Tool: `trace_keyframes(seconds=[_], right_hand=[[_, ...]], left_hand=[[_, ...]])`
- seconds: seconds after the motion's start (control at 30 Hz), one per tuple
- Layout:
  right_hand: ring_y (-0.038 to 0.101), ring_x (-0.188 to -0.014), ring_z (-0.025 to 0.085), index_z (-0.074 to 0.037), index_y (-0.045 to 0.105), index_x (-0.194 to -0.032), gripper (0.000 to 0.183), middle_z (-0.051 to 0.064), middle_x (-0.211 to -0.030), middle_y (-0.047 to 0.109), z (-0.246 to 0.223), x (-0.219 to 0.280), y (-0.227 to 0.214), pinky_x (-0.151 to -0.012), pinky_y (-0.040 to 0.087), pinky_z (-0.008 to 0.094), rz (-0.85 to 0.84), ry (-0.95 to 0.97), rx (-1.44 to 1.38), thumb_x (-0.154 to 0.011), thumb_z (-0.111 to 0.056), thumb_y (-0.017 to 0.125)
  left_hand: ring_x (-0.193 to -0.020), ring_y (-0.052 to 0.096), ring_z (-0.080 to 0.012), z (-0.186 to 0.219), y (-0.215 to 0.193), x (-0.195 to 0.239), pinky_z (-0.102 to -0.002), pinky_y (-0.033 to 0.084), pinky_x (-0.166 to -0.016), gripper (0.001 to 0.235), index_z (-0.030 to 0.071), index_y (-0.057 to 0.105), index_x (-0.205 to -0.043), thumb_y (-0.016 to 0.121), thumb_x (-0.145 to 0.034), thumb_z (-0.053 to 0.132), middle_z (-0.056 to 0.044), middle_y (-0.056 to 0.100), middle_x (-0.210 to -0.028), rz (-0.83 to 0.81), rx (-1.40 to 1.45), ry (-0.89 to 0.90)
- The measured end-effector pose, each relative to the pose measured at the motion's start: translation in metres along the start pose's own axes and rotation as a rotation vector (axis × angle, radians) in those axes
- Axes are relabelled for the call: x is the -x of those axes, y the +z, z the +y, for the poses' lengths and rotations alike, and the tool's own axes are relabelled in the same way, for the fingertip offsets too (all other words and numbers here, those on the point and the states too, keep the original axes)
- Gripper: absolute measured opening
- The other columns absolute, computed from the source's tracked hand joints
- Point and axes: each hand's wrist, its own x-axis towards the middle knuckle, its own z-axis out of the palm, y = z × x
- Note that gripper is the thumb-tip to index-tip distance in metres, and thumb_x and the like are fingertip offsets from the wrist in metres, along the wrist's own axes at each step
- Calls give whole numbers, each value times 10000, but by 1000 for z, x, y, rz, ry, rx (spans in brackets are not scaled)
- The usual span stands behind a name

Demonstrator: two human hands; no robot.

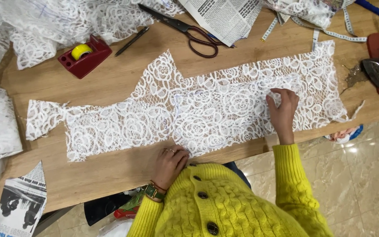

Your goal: The person arranges a piece of white lace fabric on a wooden table, smoothing it out and adjusting its position. They also pick up and place down a piece of newspaper.

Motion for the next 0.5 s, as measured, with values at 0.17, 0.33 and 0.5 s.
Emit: trace_keyframes(seconds=[0.17, 0.33, 0.5], right_hand=[[432, -1229, 365, -35, 645, -1198, 199, 170, -1179, 510, -37, 5, 4, -1101, 312, 505, -87, -59, -45, -1006, -19, 695], [513, -1201, 393, -53, 649, -1206, 212, 174, -1188, 535, -60, 5, 20, -1042, 408, 509, -181, -131, -76, -1000, -49, 699], [590, -1102, 392, -44, 654, -1202, 205, 191, -1179, 553, -101, 4, 50, -959, 492, 524, -294, -174, -131, -999, -46, 685]], left_hand=[[-873, 715, -240, 6, -7, -3, -399, 503, -839, 115, 223, 749, -1019, 663, -966, 276, 1, 708, -990, 26, -30, 5], [-865, 716, -237, 8, -9, -4, -386, 509, -842, 93, 205, 759, -1004, 681, -955, 221, -2, 713, -974, 47, -8, 26], [-851, 716, -266, -2, 8, 3, -401, 519, -840, 98, 200, 752, -1011, 680, -949, 221, -25, 714, -969, 82, 2, 14]])
